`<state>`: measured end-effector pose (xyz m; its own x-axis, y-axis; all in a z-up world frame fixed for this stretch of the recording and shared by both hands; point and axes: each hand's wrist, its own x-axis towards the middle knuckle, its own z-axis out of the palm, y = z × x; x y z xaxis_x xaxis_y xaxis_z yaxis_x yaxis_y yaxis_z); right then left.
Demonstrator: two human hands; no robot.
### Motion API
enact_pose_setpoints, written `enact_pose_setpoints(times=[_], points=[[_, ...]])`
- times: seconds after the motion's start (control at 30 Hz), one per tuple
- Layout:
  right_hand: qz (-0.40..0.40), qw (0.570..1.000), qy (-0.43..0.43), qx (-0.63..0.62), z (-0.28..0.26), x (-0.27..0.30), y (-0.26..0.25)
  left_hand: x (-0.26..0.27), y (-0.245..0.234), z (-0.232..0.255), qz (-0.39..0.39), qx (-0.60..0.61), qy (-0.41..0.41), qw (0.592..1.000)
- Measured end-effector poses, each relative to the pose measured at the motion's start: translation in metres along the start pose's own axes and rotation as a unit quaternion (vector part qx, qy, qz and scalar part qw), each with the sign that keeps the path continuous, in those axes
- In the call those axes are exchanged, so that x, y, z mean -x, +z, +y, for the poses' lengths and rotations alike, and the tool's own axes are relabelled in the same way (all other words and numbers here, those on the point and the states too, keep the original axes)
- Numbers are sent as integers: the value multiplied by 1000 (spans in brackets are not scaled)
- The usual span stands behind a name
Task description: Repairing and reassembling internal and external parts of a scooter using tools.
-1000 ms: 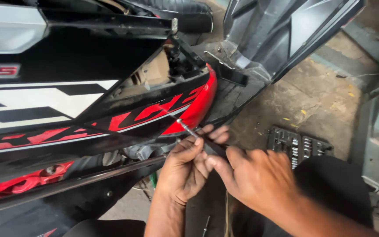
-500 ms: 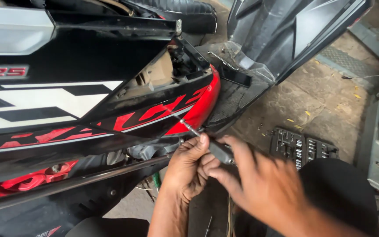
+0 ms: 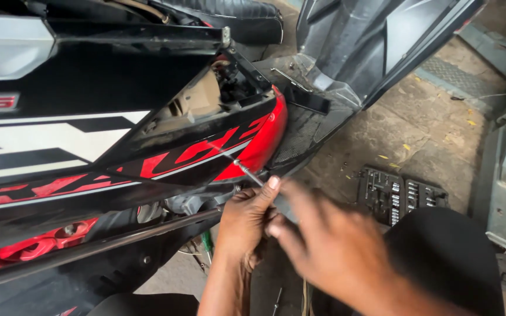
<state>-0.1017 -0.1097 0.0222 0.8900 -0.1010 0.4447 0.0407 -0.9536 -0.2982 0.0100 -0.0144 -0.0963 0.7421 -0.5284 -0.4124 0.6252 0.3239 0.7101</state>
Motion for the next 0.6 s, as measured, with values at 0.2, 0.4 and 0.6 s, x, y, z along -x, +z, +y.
enact_pose_setpoints(times=[0.2, 0.4, 0.6], points=[[-169, 970, 168, 53, 18, 7, 30, 27, 28, 34, 47, -4, -49, 998], [-91, 554, 447, -696, 33, 18, 43, 1, -1, 8, -92, 124, -38, 987], [-92, 935, 115, -324, 98, 28, -25, 11, -2, 20, -115, 141, -21, 983]])
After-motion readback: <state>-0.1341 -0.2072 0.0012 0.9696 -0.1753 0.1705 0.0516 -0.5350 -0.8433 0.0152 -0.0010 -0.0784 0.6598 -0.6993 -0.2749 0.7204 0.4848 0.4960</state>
